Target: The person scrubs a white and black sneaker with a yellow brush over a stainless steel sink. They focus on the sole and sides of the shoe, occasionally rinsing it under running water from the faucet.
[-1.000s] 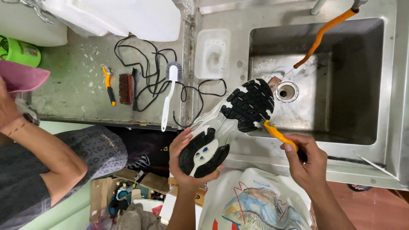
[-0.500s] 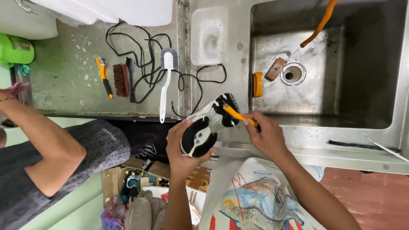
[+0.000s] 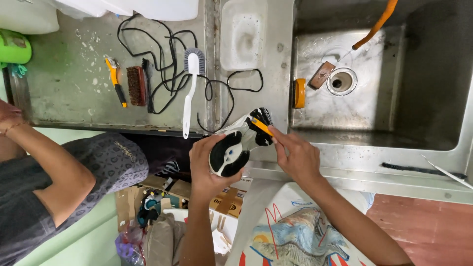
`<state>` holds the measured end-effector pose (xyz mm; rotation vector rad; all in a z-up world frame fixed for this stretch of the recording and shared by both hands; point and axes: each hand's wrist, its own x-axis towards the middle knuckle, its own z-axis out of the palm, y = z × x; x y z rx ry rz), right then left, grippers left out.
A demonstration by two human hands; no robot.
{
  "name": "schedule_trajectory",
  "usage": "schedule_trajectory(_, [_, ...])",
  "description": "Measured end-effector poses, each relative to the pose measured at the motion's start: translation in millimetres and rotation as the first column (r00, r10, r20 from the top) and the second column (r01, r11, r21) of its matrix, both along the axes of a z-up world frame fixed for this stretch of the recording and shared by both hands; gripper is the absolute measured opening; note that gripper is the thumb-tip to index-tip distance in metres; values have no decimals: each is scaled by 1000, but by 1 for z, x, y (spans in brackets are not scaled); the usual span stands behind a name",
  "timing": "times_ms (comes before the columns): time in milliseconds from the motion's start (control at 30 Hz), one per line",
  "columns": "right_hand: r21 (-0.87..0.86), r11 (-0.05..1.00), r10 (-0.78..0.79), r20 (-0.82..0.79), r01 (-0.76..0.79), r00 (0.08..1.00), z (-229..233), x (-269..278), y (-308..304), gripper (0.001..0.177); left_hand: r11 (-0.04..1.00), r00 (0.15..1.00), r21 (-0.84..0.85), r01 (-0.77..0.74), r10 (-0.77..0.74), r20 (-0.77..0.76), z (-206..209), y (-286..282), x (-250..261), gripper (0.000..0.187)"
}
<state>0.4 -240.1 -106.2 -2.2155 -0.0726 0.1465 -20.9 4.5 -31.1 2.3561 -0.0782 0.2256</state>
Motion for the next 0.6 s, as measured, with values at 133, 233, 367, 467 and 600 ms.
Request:
schedule_trajectory(133, [-91, 995, -22, 80, 29, 997, -6, 12, 10, 31, 999, 998, 10, 53, -53, 25, 9, -9, 10, 85])
schedule_trajectory(233, [-67, 997, -22, 131, 31, 991, -13, 14, 10, 35, 996, 995, -6, 86, -86, 47, 9, -9, 14, 82])
schedule_trajectory(367, [-14, 999, -35, 66, 36, 997, -26, -3, -3, 36, 997, 997, -20, 69, -68, 29, 9, -3, 21, 87])
schedule_trajectory(467, [66, 996, -65, 47, 61, 997, -35, -1, 2, 36, 997, 998, -29, 65, -65, -14, 11, -7, 22, 87])
schedule_trajectory(600, [224, 973, -76, 41, 65, 996, -33, 15, 9, 36, 998, 995, -42, 54, -57, -77, 15, -8, 24, 86])
